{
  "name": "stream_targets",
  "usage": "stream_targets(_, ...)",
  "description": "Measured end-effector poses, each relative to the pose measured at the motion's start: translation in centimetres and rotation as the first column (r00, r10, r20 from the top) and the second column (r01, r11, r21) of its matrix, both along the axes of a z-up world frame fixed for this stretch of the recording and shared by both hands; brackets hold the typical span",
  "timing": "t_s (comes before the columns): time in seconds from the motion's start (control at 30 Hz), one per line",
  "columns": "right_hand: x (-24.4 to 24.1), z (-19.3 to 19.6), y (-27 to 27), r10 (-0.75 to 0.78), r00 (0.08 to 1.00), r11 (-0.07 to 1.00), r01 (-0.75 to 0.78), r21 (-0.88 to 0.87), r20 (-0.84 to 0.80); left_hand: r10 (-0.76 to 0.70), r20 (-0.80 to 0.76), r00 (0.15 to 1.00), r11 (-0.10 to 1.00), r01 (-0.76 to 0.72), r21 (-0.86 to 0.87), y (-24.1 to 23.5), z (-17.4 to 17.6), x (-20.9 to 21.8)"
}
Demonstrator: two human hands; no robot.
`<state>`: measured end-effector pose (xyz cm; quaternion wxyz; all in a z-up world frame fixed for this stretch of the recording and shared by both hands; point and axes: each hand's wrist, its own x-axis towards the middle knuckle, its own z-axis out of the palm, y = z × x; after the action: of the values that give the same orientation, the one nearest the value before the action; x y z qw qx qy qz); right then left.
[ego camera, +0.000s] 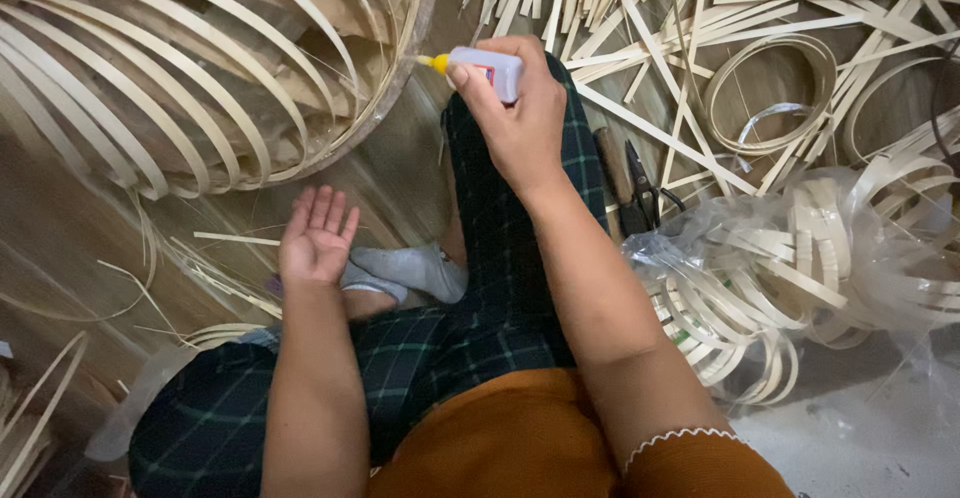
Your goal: The person sits on the floor and assembles a spiral-shaped basket using thin wooden strips. They apply glue to the joints, press the strips into place, and use a hammer to secure the structure.
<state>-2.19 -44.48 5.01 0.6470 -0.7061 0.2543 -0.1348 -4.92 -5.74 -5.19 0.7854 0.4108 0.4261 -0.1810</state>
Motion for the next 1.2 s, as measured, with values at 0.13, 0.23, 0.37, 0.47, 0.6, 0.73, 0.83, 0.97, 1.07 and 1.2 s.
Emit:
stream_targets(0.13,-0.7,0.3,1.0,0.042,0.999,0.999,-0.041,0.023,-0.021,-0.001,-0.009,1.000,0.999,0.002,0.039,-0.6,0.3,0.1)
stream_targets(0.23,-0.9,0.3,1.8,0.062,0.997,0.998,-0.063,-0.009,-0.038,-0.005,-0.016,1.000,1.000,0.005,0.023,-0.6,0.2,0.1)
stream_targets(0.37,-0.8,0.0,2.3,0.045,0.999,0.998,-0.046,-0.041,-0.009,0.000,0.019,1.000,1.000,0.000,-0.017,-0.3,-0.1,-0.1)
stream_targets(0.47,-1.0,0.0,2.4,0.040,0.999,0.998,-0.040,-0.057,-0.003,0.016,0.003,1.000,0.999,-0.016,-0.031,-0.2,-0.1,-0.2)
stream_targets(0.6,-1.8,0.3,2.8,0.066,0.998,0.998,-0.066,-0.016,0.011,0.008,0.014,1.000,1.000,-0.007,-0.029,-0.2,0.0,-0.2)
stream_targets(0.73,-2.6,0.6,3.6,0.110,0.992,0.993,-0.111,-0.025,-0.058,0.008,0.031,0.999,0.999,-0.006,-0.042,-0.5,-0.1,-0.4)
stream_targets(0.83,-2.4,0.7,4.4,0.137,0.986,0.990,-0.139,-0.022,-0.096,0.012,0.040,0.999,0.998,-0.010,-0.056,-0.8,0.0,-0.3)
stream_targets(0.97,-2.4,0.3,5.4,0.138,0.989,0.987,-0.141,-0.072,-0.051,0.023,0.046,0.999,0.997,-0.020,-0.076,-1.3,0.2,-0.9)
stream_targets(1.07,-2.5,0.1,5.7,0.107,0.993,0.993,-0.110,-0.051,-0.046,0.033,0.029,0.999,0.998,-0.032,-0.048,-1.6,0.5,-1.1)
stream_targets(1.2,-2.8,0.4,5.9,0.111,0.993,0.993,-0.112,-0.035,-0.034,0.030,0.061,0.998,0.997,-0.026,-0.069,-1.8,0.8,-0.9)
